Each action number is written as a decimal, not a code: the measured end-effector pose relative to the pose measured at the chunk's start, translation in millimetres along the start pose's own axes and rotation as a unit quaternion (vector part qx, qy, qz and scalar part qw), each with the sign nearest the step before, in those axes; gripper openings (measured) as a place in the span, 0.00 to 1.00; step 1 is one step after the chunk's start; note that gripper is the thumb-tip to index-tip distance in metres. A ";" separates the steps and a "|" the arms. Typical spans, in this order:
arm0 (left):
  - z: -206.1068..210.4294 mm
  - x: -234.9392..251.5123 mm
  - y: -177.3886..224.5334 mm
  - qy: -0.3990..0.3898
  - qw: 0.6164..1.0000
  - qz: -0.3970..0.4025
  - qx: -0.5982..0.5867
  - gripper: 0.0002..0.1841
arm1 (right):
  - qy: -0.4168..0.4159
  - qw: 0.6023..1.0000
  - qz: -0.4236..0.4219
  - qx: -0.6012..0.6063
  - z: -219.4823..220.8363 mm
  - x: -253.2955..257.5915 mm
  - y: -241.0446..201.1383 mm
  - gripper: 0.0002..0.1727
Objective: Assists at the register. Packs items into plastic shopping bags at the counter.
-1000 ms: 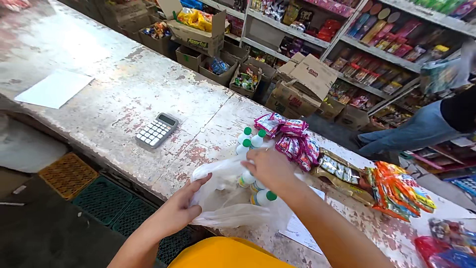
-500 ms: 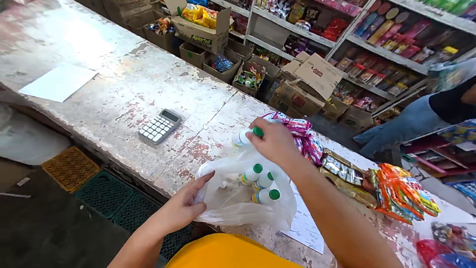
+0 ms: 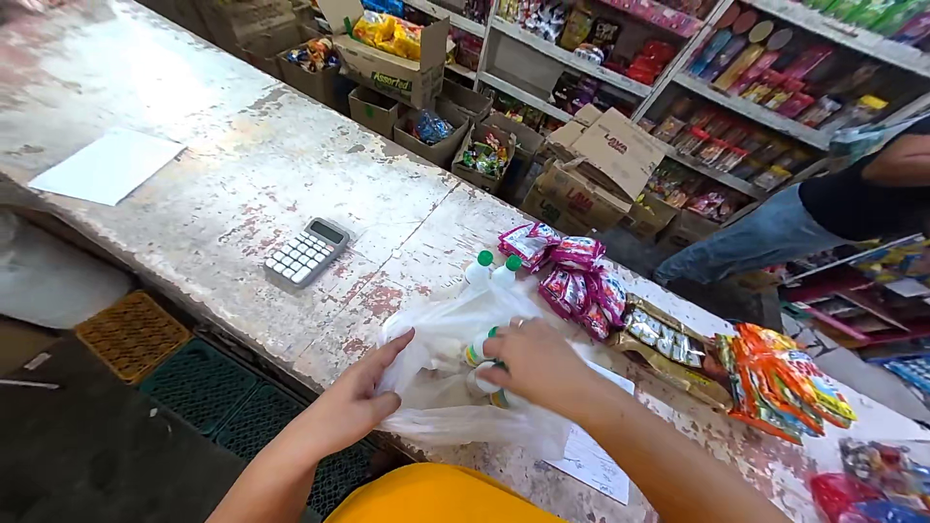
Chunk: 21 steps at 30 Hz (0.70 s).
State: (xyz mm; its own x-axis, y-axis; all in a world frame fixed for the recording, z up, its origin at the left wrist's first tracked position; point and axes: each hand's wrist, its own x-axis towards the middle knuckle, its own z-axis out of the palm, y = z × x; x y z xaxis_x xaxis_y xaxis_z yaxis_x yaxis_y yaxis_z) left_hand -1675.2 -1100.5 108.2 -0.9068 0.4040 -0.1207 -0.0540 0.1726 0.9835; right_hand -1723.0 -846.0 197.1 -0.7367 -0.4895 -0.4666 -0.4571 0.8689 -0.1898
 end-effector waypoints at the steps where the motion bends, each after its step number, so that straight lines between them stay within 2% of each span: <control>1: 0.1 0.1 -0.6 -0.001 1.000 -0.001 -0.002 0.42 | 0.055 0.998 0.006 0.004 -9.4 2.3 3.5 0.23; 3: 1.5 0.7 -1.1 -0.002 1.000 -0.001 -0.002 0.41 | 0.186 0.982 0.017 -0.008 -22.3 21.9 17.8 0.19; 5: 3.8 1.3 -1.0 -0.008 1.000 0.006 -0.003 0.41 | 0.237 0.970 0.049 0.002 -30.9 55.1 34.3 0.19; 8: 5.1 0.3 -0.8 -0.011 1.000 0.021 -0.006 0.41 | 0.178 0.978 0.108 0.000 -30.6 102.2 46.4 0.24; 12: 2.0 -4.9 -3.9 -0.008 1.000 0.013 -0.020 0.41 | 0.103 0.986 0.131 -0.027 -27.7 127.0 46.8 0.18; 14: 0.2 -6.3 -7.2 -0.003 1.000 0.006 -0.014 0.41 | 0.145 0.984 0.100 0.005 -35.3 114.7 43.9 0.16; 18: -2.9 -2.2 -7.7 0.008 1.000 -0.010 -0.006 0.40 | 0.324 0.941 -0.033 0.089 -63.4 41.9 11.8 0.11; 19: -3.5 0.5 -6.4 0.010 1.000 -0.009 -0.013 0.40 | 0.337 0.933 -0.071 0.107 -67.5 24.6 5.2 0.09; 21: -3.0 6.5 -4.5 0.023 0.999 0.000 -0.029 0.39 | 0.293 0.939 -0.121 0.134 -66.6 1.7 -5.2 0.11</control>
State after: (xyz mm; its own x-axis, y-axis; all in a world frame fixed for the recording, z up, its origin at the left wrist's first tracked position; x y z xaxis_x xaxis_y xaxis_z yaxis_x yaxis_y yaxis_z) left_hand -1682.1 -1101.3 103.4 -0.9253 0.3612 -0.1160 -0.0777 0.1190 0.9899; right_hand -1755.1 -856.2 254.8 -0.8105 -0.5636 0.1594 -0.5633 0.6755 -0.4758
